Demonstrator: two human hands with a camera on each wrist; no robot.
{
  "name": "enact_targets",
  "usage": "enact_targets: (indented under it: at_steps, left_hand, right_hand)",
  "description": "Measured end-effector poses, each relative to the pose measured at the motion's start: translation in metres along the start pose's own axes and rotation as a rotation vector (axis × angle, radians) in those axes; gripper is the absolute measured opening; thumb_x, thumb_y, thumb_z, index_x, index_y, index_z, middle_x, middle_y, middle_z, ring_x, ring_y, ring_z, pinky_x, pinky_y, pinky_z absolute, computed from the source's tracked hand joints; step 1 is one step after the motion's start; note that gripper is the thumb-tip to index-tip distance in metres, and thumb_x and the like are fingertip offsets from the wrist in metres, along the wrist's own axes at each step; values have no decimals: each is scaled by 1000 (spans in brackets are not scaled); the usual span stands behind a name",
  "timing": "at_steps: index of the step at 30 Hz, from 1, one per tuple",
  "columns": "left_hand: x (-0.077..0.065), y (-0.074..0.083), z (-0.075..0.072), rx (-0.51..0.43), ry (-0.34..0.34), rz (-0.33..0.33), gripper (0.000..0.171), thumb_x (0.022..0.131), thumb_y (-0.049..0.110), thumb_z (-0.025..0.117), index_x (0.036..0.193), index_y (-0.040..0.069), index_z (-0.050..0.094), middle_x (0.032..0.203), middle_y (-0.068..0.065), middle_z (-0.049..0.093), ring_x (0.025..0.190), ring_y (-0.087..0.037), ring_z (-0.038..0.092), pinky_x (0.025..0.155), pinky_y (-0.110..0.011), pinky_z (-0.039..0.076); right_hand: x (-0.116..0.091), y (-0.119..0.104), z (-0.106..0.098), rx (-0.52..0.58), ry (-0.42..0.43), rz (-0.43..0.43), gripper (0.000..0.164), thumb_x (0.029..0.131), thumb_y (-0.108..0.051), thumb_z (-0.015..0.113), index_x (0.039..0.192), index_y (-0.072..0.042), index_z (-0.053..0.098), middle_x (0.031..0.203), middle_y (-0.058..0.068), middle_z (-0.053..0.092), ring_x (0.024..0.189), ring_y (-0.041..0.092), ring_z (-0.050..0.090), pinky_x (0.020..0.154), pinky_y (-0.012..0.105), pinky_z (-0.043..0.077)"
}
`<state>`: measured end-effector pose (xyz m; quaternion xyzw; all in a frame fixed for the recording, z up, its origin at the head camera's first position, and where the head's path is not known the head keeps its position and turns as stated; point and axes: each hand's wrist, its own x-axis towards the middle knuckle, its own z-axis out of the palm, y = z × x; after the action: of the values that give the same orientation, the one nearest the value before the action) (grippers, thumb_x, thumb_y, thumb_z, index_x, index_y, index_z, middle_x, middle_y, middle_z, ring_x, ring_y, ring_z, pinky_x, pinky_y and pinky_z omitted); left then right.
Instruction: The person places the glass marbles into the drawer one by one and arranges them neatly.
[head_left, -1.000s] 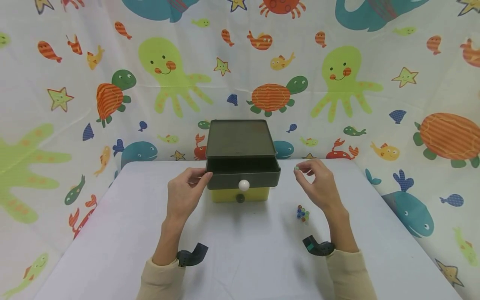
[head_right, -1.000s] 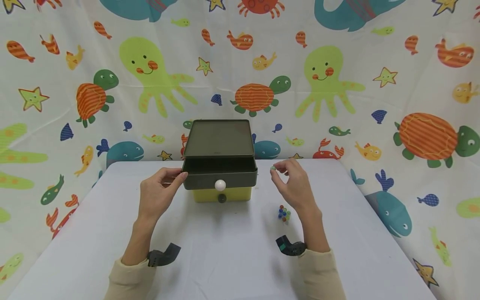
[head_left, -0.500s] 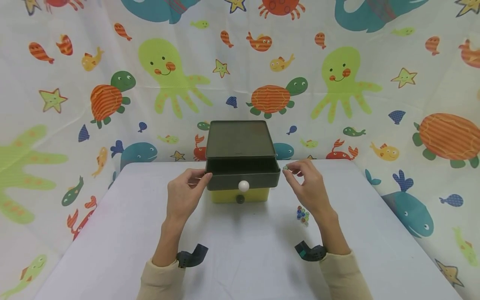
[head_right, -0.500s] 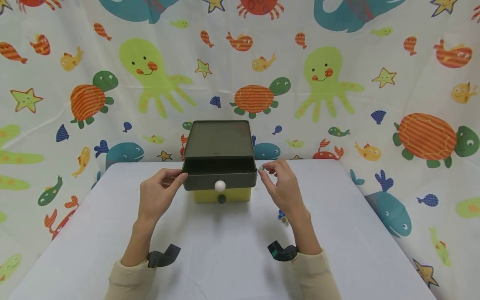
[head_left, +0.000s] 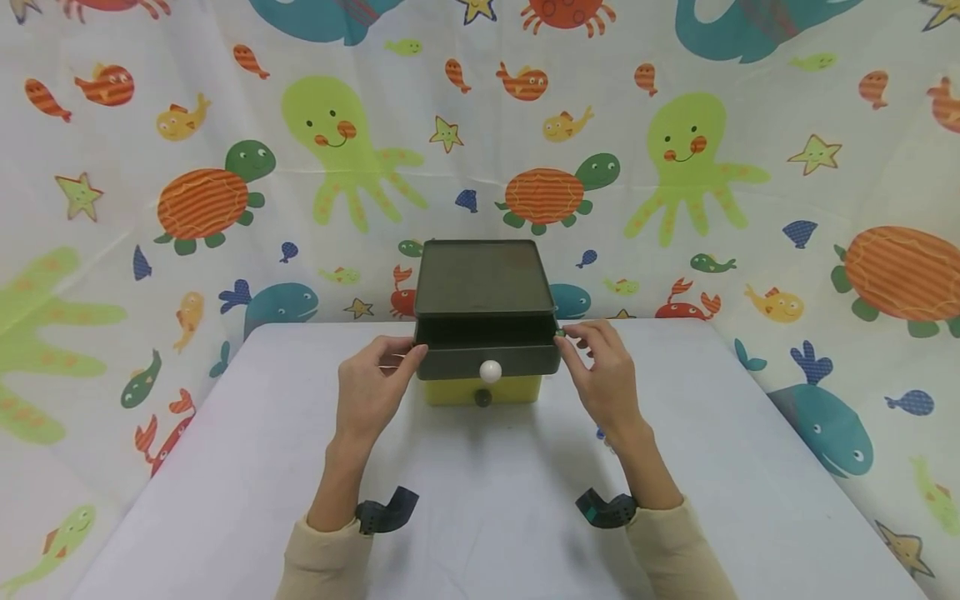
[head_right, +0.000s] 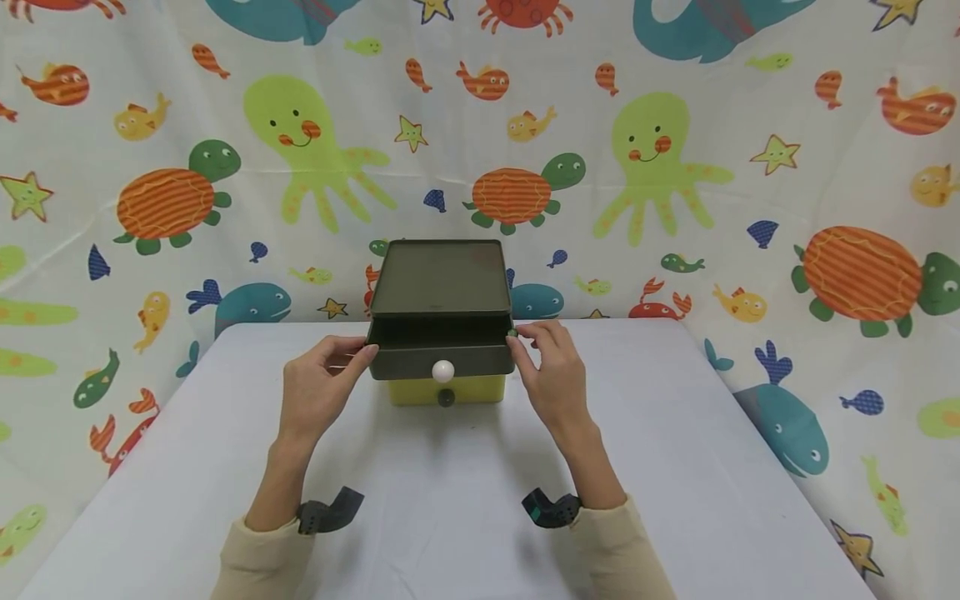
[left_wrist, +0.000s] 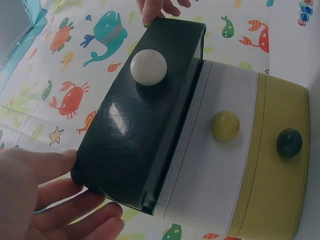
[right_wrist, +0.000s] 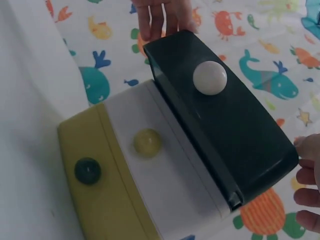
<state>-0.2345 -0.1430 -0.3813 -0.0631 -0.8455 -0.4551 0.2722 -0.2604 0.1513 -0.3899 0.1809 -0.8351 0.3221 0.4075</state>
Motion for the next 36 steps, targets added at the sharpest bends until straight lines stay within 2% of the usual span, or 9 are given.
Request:
enact_targets:
  at_steps: [2,5,8,12,16,36]
  left_hand:
    - [0,0,0,2,0,2,33,91,32,75,113,8,72,106,-7,77,87,-20,73,81,-35,62]
    - [0,0,1,2,2,1,33,91,32,75,113,8,72,106,-7,77,87,-20,73,81,-35,62]
    - [-1,0,1,5,2,1,33,91,32,74,114,8,72,106,-7,77,87,-20,73,81,-36,62]
    - [-1,0,1,10,2,-1,33,92,33,74,114,8,72,106,-7,77,88,-20,74,81,-37,62]
    - [-1,1,2,13,2,-2,33,92,33,74,114,8,72,106,-7,77,88,-20,74,82,-38,62]
    - [-2,2,2,16,0,-10,33,92,32,74,114,8,72,107,-7,77,88,-21,73,83,-39,62]
  right_hand:
    - [0,1,0,-1,2,-1,25,89,-17,76,108,-1,72,104,10,68,89,22,64,74,13,51]
    - [-1,1,0,2,-4,-1,24,90,-17,76,108,-2,72,104,9,68,88,21,64,75,9,48]
    - [-1,1,0,-1,-13,-1,24,90,-16,76,108,-2,73,103,9,68,88,21,65,74,15,53]
    - [0,1,-1,-4,-26,-10,23,90,-15,75,109,-1,72,103,10,67,89,21,65,72,32,59]
    - [0,1,-2,11,-34,-15,23,90,-13,75,109,0,72,103,11,67,89,23,65,71,42,61]
    - [0,0,-6,12,-66,6,24,91,-13,74,111,0,72,104,12,66,90,26,66,72,40,62]
